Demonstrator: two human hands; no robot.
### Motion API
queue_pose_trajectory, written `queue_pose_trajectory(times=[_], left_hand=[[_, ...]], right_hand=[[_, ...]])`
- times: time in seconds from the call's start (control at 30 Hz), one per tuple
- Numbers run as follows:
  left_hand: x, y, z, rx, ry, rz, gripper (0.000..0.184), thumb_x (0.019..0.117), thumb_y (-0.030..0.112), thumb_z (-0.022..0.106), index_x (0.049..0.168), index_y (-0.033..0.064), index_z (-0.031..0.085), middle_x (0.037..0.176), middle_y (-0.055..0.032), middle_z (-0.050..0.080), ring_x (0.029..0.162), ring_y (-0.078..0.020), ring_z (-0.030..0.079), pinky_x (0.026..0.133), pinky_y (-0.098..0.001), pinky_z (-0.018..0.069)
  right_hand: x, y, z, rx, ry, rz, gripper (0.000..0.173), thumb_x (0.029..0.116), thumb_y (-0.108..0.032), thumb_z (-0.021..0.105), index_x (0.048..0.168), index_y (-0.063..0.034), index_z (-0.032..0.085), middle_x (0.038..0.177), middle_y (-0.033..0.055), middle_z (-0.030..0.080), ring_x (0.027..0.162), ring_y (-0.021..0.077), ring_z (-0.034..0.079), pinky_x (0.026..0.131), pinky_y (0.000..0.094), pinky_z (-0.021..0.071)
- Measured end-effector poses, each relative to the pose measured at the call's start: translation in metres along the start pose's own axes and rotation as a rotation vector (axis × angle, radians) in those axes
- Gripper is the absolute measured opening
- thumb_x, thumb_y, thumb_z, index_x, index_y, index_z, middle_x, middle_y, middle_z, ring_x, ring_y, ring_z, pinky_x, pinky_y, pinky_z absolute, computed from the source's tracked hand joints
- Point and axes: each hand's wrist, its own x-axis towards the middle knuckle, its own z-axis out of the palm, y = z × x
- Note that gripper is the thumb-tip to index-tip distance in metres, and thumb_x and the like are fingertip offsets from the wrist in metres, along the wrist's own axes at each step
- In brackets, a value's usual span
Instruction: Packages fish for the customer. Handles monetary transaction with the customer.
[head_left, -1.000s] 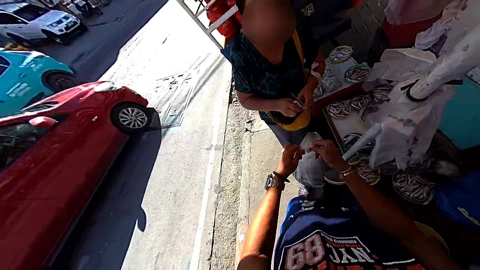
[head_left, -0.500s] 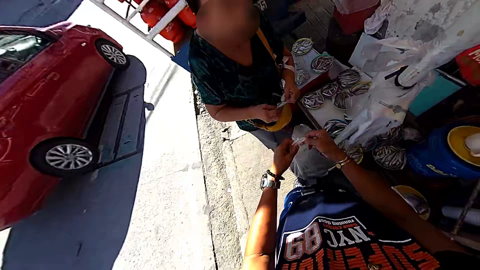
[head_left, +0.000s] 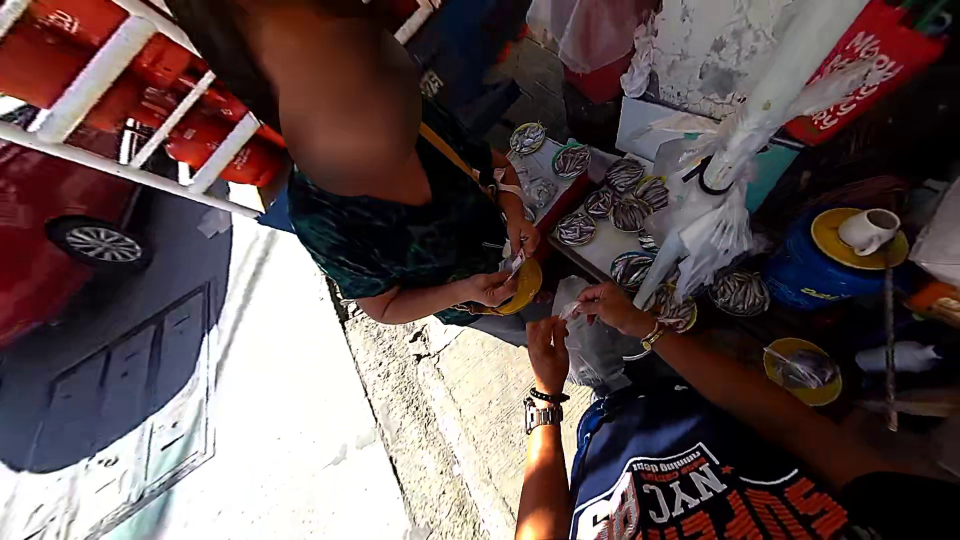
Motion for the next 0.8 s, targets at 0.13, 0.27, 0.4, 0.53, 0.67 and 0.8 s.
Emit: queue_pose_trajectory(times=[0.13, 0.27, 0.4, 0.53, 0.67, 0.8], left_hand=[[0.009, 0.01, -0.01, -0.348, -0.102, -0.328, 0.023, 0.1027, 0.009, 0.048, 0.092, -0.001, 0.066, 0.074, 0.0035, 0.062, 0.07, -0.0022, 0.057, 0.068, -0.021, 0.0487], [0.019, 0.017, -0.01, -0.513, -0.054, -0.452, 0.024, 0.1024, 0.005, 0.045, 0.086, 0.0027, 0.063, 0.068, 0.0066, 0.057, 0.06, 0.0001, 0.051, 0.056, -0.0177, 0.0416], [0.02, 0.017, -0.012, -0.478, -0.012, -0.437, 0.023, 0.1019, 0.004, 0.046, 0.086, 0.0013, 0.063, 0.067, 0.0067, 0.056, 0.059, 0.0004, 0.05, 0.057, -0.0175, 0.0416], [0.014, 0.012, -0.019, -0.417, 0.011, -0.424, 0.022, 0.1013, 0.004, 0.048, 0.087, 0.0004, 0.064, 0.067, 0.0058, 0.057, 0.06, 0.0005, 0.051, 0.058, -0.0175, 0.0429], [0.009, 0.007, -0.025, -0.425, 0.039, -0.416, 0.021, 0.1003, 0.002, 0.05, 0.086, -0.0003, 0.064, 0.067, 0.0053, 0.058, 0.06, 0.001, 0.051, 0.06, -0.0174, 0.0443], [0.007, 0.003, -0.028, -0.439, 0.044, -0.427, 0.019, 0.0996, 0.002, 0.05, 0.087, -0.0014, 0.064, 0.068, 0.0049, 0.058, 0.06, 0.001, 0.052, 0.06, -0.0174, 0.0447]], right_hand=[[0.009, 0.003, 0.001, -0.028, -0.041, 0.032, 0.015, 0.1012, -0.003, 0.059, 0.097, 0.0073, 0.069, 0.09, 0.0075, 0.07, 0.068, 0.0055, 0.06, 0.068, 0.023, 0.0531], [0.021, 0.006, 0.001, -0.023, -0.093, -0.009, 0.014, 0.1004, -0.003, 0.061, 0.097, 0.0068, 0.069, 0.089, 0.0064, 0.07, 0.068, 0.0054, 0.061, 0.069, 0.0231, 0.0545], [0.028, 0.005, 0.005, -0.089, -0.162, 0.009, 0.015, 0.1004, -0.006, 0.063, 0.101, 0.0076, 0.069, 0.089, 0.007, 0.067, 0.071, 0.0066, 0.061, 0.071, 0.024, 0.0552], [0.031, 0.016, 0.016, -0.133, -0.207, -0.008, 0.018, 0.1014, -0.009, 0.062, 0.102, 0.007, 0.069, 0.09, 0.0074, 0.066, 0.071, 0.0057, 0.06, 0.07, 0.0227, 0.0535], [0.033, 0.022, 0.024, -0.11, -0.22, -0.033, 0.017, 0.1009, -0.01, 0.063, 0.101, 0.0052, 0.07, 0.09, 0.0046, 0.067, 0.07, 0.0026, 0.059, 0.068, 0.0205, 0.0528], [0.034, 0.029, 0.027, -0.099, -0.214, -0.061, 0.016, 0.0996, -0.009, 0.064, 0.099, 0.0047, 0.071, 0.091, 0.0043, 0.068, 0.071, 0.0033, 0.061, 0.069, 0.0216, 0.0548]])
